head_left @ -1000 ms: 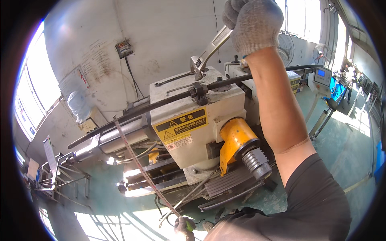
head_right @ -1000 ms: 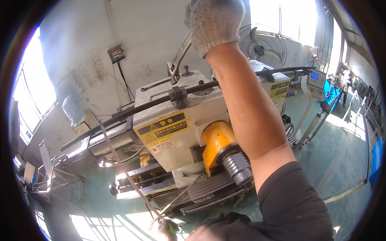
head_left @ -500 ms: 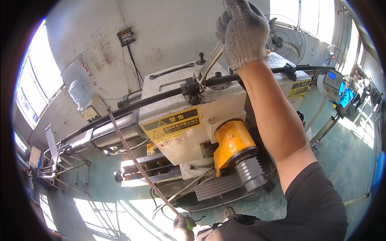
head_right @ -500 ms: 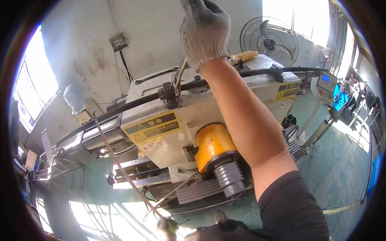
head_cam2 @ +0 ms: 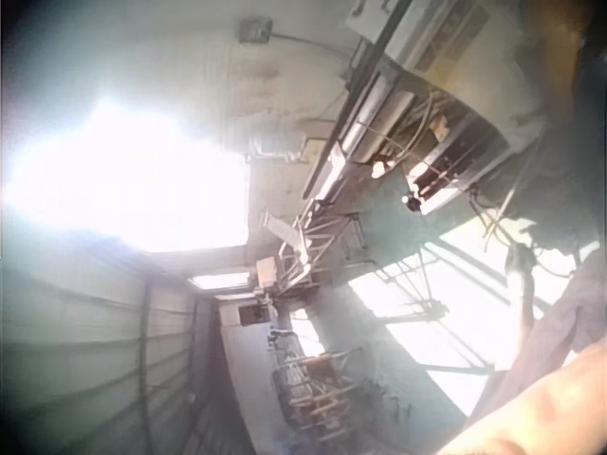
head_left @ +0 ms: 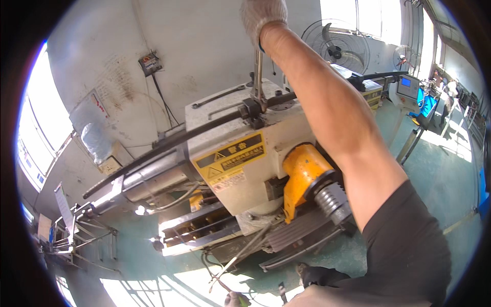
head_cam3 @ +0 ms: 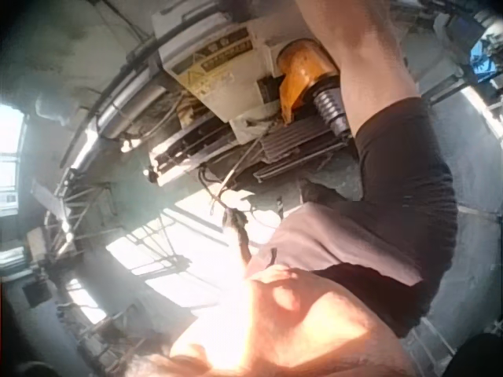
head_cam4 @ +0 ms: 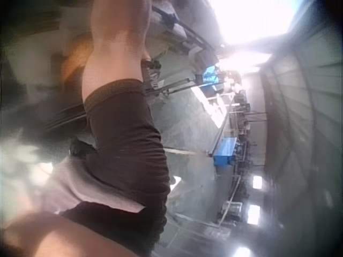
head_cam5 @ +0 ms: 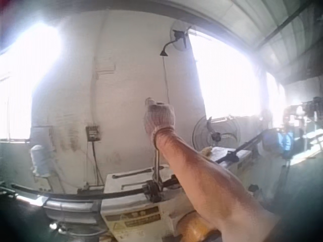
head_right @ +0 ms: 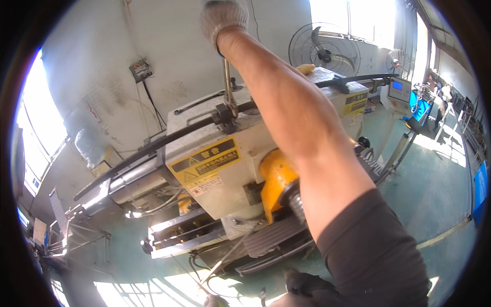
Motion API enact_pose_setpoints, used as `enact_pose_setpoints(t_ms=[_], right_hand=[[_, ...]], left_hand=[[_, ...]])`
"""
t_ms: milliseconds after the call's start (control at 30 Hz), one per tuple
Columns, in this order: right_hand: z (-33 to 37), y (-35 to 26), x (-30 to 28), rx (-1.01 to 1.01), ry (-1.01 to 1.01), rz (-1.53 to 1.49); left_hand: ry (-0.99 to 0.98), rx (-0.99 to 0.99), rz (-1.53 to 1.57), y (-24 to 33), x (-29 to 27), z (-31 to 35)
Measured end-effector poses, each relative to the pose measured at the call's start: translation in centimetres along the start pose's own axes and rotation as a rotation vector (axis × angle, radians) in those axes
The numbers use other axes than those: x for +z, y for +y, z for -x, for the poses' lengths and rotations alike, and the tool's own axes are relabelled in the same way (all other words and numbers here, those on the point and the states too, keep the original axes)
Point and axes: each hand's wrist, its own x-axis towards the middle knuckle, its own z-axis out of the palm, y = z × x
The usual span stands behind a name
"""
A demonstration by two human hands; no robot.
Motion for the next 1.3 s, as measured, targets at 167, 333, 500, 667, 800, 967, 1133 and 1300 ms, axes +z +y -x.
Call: enact_pose_setpoints(t_ms=[167, 333, 500, 667, 800, 967, 1133, 1300], right_hand=[[-2.3, 2.0, 7.3, 0.331, 0.213, -0.140], [6.6, 3.2, -5.7, 0.901, 0.142, -1.739], [4.8, -2.2, -8.5, 0.343, 0.368, -0.934], [3.5, -0.6, -8.3, 0.522, 0.117, -1.436], [5.3, 0.8, -10.0, 0.213, 0.095, -1.657], [4.6, -4.6, -4.2, -0.148, -0.145, -1.444], [7.9, -10.7, 2.8, -0.403, -0.381, -1.321], [8.3, -11.2, 1.1, -0.458, -0.670, -1.098]], left_hand=[[-0.091, 0.548, -0.580, 2.4, 3.6, 0.0], [-0.208, 0.381, -0.201, 4.5, 4.4, 3.3], [-0.123, 0.214, -0.189, 2.6, 3.7, 3.6], [-0.054, 0.202, -0.168, 2.3, 4.0, 4.0], [0.050, 0.157, -0.151, 3.6, 6.2, 4.0], [0.137, 0.122, -0.157, 4.1, 8.6, 4.1], [0.187, 0.115, -0.161, 4.4, 9.5, 4.8], [0.193, 0.128, -0.180, 4.6, 9.9, 6.1]])
